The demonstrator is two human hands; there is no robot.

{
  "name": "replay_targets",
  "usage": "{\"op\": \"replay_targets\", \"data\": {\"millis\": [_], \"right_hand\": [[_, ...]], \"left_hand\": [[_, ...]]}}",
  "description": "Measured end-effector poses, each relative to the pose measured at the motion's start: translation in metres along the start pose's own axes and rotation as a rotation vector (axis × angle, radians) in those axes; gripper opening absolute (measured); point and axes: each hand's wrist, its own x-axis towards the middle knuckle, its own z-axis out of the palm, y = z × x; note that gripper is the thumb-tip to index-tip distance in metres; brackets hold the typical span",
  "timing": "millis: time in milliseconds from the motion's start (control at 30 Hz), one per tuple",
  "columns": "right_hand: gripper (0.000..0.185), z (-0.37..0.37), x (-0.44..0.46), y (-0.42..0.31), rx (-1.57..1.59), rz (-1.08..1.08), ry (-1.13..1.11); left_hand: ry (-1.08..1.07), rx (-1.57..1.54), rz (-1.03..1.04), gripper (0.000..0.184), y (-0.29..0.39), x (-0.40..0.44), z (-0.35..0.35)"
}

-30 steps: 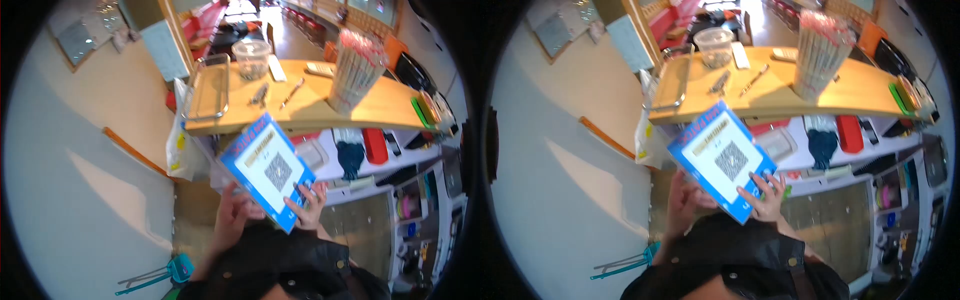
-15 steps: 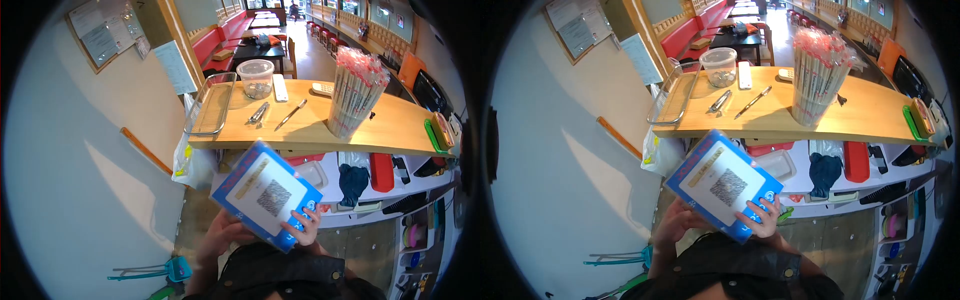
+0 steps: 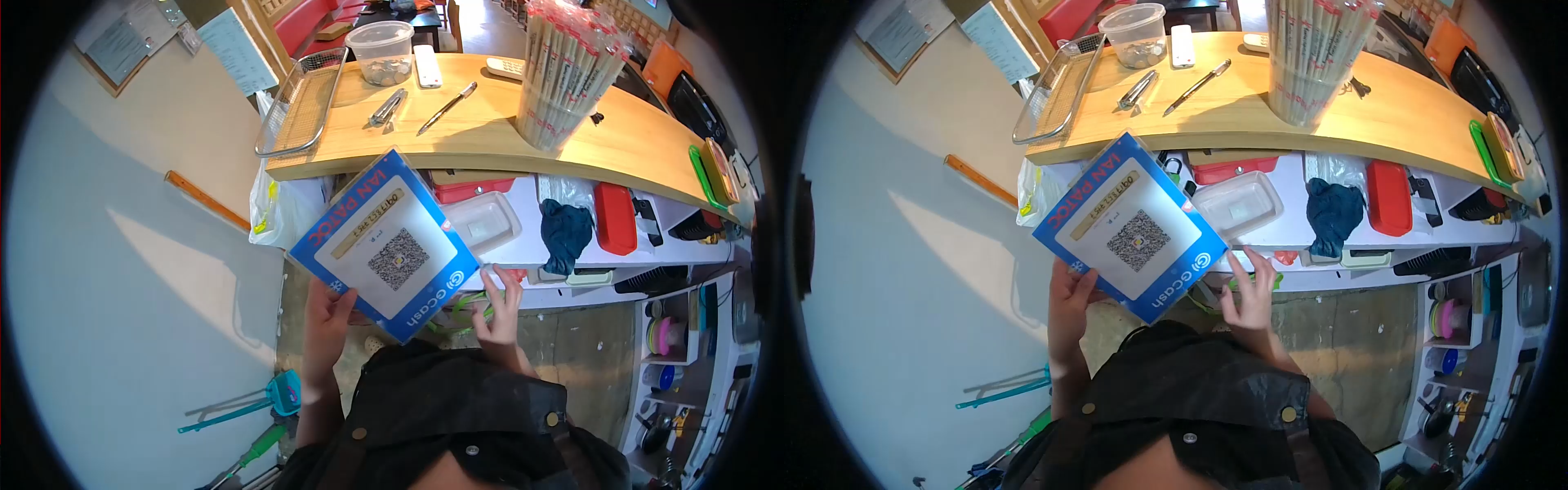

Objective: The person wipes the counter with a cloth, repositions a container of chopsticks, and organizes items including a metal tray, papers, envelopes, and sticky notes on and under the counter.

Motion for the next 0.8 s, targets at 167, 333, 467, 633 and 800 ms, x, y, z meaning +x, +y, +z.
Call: {"op": "replay_targets", "data": {"millis": [167, 333, 467, 633, 800], "right_hand": [[0.061, -0.002, -0.007, 0.004, 0.818, 0.413, 0.059], [0.023, 0.009, -0.031, 0.026, 1.078, 0.562, -0.060], [0.020, -0.015, -0.037, 0.047, 1.143, 0.817, 0.266], [0.024, -0.092, -0.024, 0.076, 1.087, 0.803, 0.933], [0.030, -0.190, -0.009, 0.142, 1.063, 0.268, 1.222]], "left_hand": [[-0.251, 0.404, 0.068, 0.032, -0.027, -0.004, -0.011], [-0.433, 0.306, 0.041, 0.036, -0.021, -0.012, 0.015], [-0.293, 0.285, 0.048, 0.042, -0.016, -0.008, 0.021], [-0.191, 0.361, 0.014, 0.044, -0.041, 0.000, -0.006], [-0.052, 0.423, -0.013, 0.049, -0.047, 0.019, -0.014]]}}
